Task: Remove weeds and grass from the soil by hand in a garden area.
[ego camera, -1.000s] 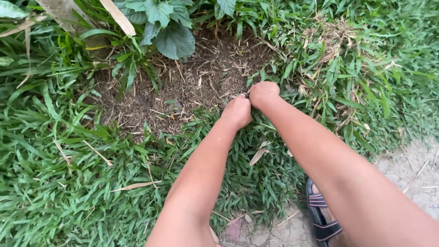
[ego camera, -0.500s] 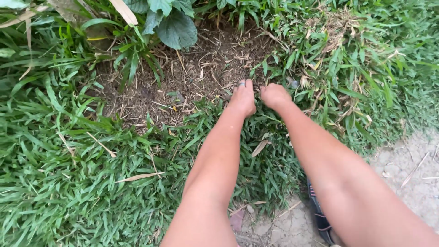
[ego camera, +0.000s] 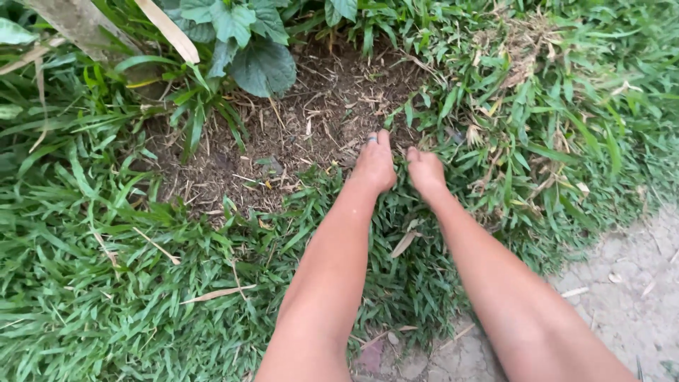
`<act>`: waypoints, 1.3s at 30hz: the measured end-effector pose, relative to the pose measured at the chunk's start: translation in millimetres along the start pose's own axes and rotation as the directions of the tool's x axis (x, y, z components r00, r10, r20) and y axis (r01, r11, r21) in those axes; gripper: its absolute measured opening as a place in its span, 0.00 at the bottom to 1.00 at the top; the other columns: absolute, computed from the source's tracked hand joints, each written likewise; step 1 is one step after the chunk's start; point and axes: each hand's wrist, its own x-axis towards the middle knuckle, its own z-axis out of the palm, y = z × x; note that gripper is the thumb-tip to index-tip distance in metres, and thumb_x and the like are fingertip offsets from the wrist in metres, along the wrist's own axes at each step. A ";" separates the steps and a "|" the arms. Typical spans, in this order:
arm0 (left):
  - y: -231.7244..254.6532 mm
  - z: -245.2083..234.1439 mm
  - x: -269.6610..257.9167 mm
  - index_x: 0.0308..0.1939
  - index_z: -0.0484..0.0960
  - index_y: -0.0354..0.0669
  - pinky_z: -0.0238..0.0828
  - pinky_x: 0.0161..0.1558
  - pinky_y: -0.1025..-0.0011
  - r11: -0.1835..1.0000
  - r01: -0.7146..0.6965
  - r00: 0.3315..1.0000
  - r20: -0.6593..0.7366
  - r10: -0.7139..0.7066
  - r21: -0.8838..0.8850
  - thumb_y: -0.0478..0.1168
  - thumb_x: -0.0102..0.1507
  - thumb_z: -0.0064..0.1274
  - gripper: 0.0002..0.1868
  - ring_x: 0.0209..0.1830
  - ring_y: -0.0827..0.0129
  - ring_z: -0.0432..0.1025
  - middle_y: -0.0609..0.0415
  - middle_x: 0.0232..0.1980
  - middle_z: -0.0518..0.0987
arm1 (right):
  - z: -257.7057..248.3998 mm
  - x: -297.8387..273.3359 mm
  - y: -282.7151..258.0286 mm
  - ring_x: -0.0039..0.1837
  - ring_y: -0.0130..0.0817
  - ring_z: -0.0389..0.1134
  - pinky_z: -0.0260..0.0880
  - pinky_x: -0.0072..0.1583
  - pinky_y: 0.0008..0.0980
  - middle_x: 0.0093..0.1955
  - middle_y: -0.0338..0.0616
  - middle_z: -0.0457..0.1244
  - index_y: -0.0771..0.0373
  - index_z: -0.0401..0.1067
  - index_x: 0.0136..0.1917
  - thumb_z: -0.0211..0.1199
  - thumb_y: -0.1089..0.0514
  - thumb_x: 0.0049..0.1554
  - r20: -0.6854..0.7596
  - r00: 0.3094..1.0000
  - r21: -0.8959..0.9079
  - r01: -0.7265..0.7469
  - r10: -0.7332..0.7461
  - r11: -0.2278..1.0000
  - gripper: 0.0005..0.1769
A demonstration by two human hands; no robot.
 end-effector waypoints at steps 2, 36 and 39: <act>-0.6 3.6 0.8 0.66 0.56 0.38 0.63 0.66 0.55 1.000 -0.004 1.000 0.007 0.004 -0.001 0.24 0.48 0.60 0.44 0.69 0.42 0.62 0.34 0.68 0.62 | -4.5 5.1 2.0 0.44 0.53 0.71 0.68 0.52 0.49 0.40 0.61 0.69 0.69 0.77 0.41 0.53 0.41 0.62 0.069 0.994 0.072 -0.086 0.081 0.994 0.29; 5.9 31.7 -88.6 0.76 0.58 0.24 0.65 0.71 0.58 0.817 -0.345 0.934 0.087 0.346 0.463 0.27 0.65 0.42 0.34 0.70 0.45 0.62 0.33 0.71 0.64 | -276.6 32.9 -118.5 0.72 0.65 0.51 0.58 0.65 0.67 0.73 0.68 0.49 0.71 0.68 0.66 0.60 0.39 0.59 -0.109 0.990 -0.709 -0.012 -0.093 0.705 0.35; -14.9 42.0 -89.4 0.70 0.61 0.21 0.63 0.70 0.58 0.704 -0.447 0.855 0.032 0.518 0.551 0.29 0.62 0.42 0.31 0.72 0.43 0.60 0.31 0.73 0.61 | -210.5 11.9 -125.8 0.68 0.61 0.57 0.60 0.65 0.62 0.70 0.66 0.58 0.72 0.73 0.65 0.61 0.55 0.61 -0.046 0.856 -0.729 0.324 -0.516 0.603 0.24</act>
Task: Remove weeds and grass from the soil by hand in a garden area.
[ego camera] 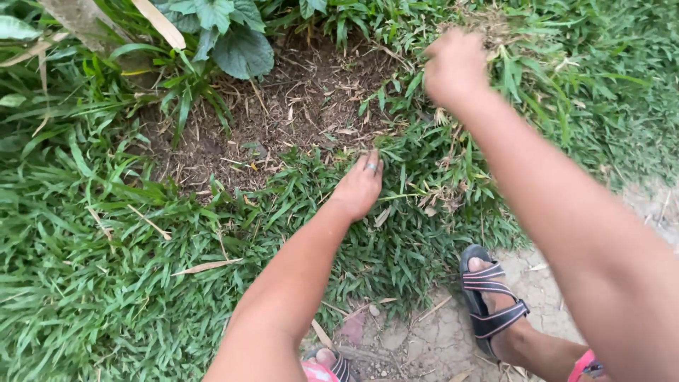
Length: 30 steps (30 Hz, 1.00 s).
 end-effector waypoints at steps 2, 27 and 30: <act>-11.2 -1.5 -10.1 0.64 0.66 0.23 0.65 0.63 0.59 0.992 -0.110 0.987 -0.122 0.102 -0.059 0.29 0.56 0.46 0.30 0.67 0.42 0.62 0.29 0.71 0.63 | 32.7 -10.5 -47.3 0.56 0.53 0.71 0.69 0.65 0.47 0.55 0.57 0.70 0.58 0.83 0.51 0.56 0.68 0.55 0.028 0.970 0.471 0.199 -0.240 0.859 0.18; -102.4 -37.1 -54.6 0.50 0.85 0.36 0.74 0.59 0.53 0.440 0.856 0.514 0.364 -0.777 -0.271 0.40 0.60 0.53 0.16 0.57 0.46 0.77 0.35 0.55 0.81 | 39.1 -31.6 -257.4 0.61 0.54 0.69 0.68 0.62 0.48 0.59 0.63 0.67 0.69 0.77 0.59 0.56 0.38 0.64 0.601 0.794 0.447 -0.239 -0.092 0.862 0.31; -80.8 -38.7 -57.0 0.48 0.85 0.35 0.73 0.58 0.52 0.361 0.857 0.486 0.342 -0.804 -0.367 0.41 0.61 0.52 0.17 0.56 0.43 0.76 0.35 0.54 0.81 | 25.0 -34.1 -269.0 0.69 0.49 0.67 0.66 0.68 0.44 0.67 0.56 0.65 0.65 0.74 0.63 0.63 0.27 0.55 0.687 0.667 0.340 0.055 -0.288 0.939 0.42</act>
